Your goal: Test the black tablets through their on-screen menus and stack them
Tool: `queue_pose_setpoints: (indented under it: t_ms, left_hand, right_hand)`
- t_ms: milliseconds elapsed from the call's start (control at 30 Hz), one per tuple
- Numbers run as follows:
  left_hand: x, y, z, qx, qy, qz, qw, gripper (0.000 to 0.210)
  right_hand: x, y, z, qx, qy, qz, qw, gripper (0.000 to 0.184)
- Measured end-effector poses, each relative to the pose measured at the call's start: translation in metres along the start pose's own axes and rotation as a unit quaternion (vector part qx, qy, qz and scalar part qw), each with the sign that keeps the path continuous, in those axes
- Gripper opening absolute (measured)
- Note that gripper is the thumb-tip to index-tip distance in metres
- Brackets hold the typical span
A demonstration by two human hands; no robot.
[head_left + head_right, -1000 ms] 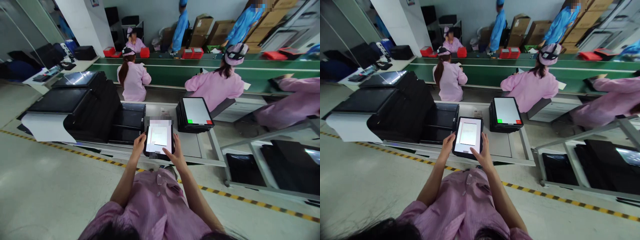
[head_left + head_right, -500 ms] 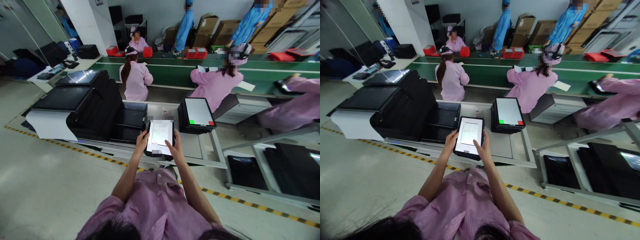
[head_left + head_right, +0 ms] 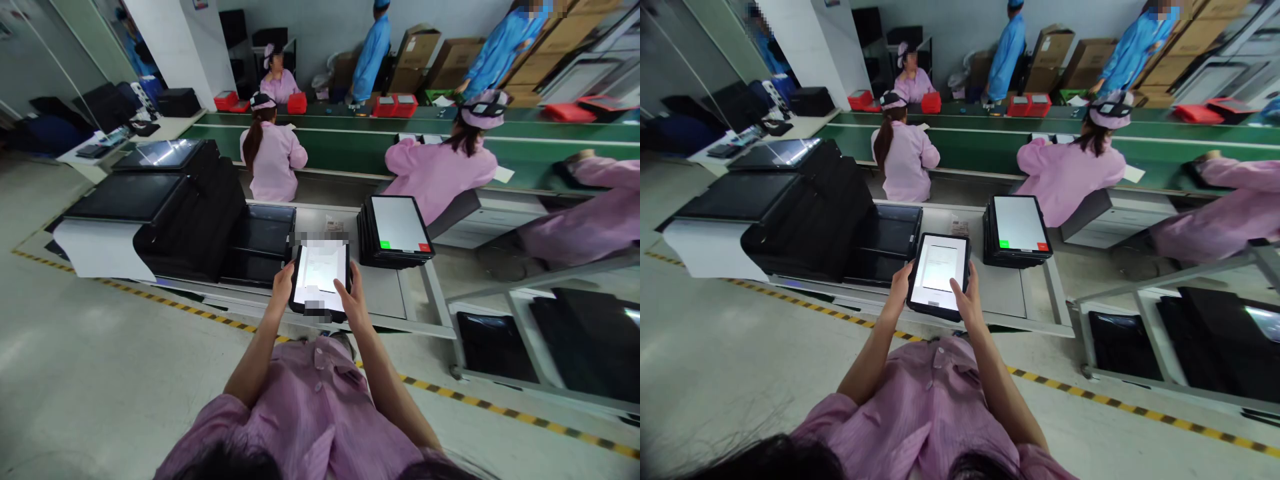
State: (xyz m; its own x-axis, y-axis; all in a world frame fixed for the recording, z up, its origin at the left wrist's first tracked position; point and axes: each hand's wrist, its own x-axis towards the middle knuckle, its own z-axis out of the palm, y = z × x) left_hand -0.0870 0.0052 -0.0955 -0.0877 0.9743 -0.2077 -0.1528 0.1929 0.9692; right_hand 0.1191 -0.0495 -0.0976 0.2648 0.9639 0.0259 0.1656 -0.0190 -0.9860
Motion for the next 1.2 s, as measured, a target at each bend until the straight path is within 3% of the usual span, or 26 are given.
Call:
queue_pose_setpoints:
  t_ms: [400,567,933,1200]
  left_hand:
    - [-0.009,0.003,0.006,0.035,0.041,-0.015,0.998,0.055]
    - [-0.007,0.001,0.005,0.026,0.03,-0.018,0.999,0.051]
    - [0.0,-0.008,0.002,0.006,0.003,-0.007,1.0,0.046]
    - [0.0,-0.001,-0.002,0.008,-0.028,0.002,1.0,0.044]
  right_hand:
    - [-0.002,-0.004,0.005,0.003,0.008,0.016,1.0,0.094]
    - [-0.003,-0.001,0.006,-0.019,0.006,-0.004,1.0,0.089]
    - [-0.003,-0.004,0.004,0.02,0.01,0.023,0.999,0.088]
    - [-0.017,-0.006,-0.027,-0.036,-0.131,-0.071,0.988,0.128]
